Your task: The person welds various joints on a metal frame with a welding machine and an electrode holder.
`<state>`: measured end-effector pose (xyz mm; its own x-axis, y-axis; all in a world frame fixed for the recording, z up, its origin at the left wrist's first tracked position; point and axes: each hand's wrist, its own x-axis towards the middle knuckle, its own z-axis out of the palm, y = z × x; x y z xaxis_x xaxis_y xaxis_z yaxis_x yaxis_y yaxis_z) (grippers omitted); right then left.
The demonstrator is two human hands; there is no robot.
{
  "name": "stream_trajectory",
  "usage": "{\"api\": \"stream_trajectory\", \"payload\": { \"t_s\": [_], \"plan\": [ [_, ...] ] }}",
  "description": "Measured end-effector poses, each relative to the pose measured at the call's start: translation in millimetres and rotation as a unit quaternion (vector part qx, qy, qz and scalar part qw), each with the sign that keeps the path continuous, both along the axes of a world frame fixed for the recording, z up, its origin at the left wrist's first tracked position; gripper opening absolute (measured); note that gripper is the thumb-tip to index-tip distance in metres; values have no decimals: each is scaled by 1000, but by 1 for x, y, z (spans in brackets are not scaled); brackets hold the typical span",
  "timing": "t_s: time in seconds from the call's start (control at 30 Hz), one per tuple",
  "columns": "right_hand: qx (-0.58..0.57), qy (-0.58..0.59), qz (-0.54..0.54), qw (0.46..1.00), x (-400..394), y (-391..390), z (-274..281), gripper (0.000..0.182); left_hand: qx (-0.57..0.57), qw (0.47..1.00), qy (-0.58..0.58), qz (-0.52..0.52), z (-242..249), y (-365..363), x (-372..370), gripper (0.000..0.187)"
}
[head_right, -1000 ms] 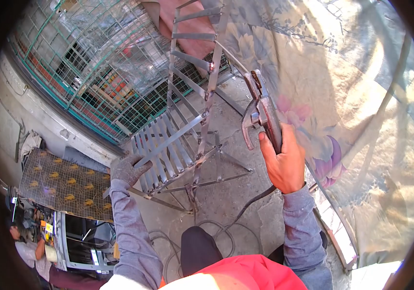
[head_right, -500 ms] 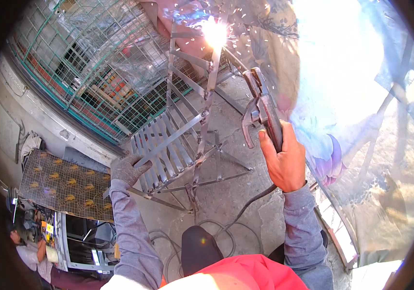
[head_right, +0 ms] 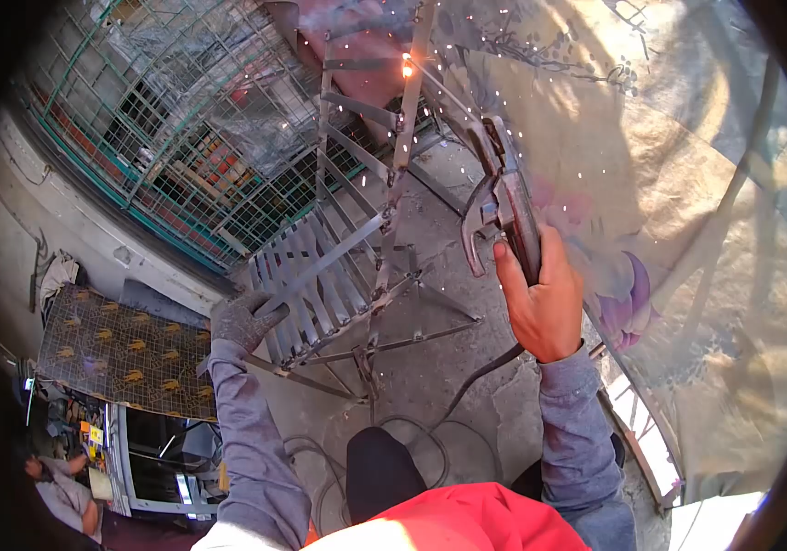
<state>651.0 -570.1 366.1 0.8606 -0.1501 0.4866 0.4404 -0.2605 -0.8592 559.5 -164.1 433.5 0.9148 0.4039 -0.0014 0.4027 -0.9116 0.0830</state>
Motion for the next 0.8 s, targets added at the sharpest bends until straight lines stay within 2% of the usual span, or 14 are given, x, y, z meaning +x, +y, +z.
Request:
{"api": "stream_trajectory", "payload": {
  "t_s": [0.4, 0.8],
  "plan": [
    [-6, 10, 3, 1000, 2, 3, 1, 31, 47, 999, -1, -17, 0, 0, 0, 50],
    [-15, 17, 12, 1000, 2, 3, 2, 32, 12, 1000, -1, -16, 3, -3, 0, 52]
  ]
}}
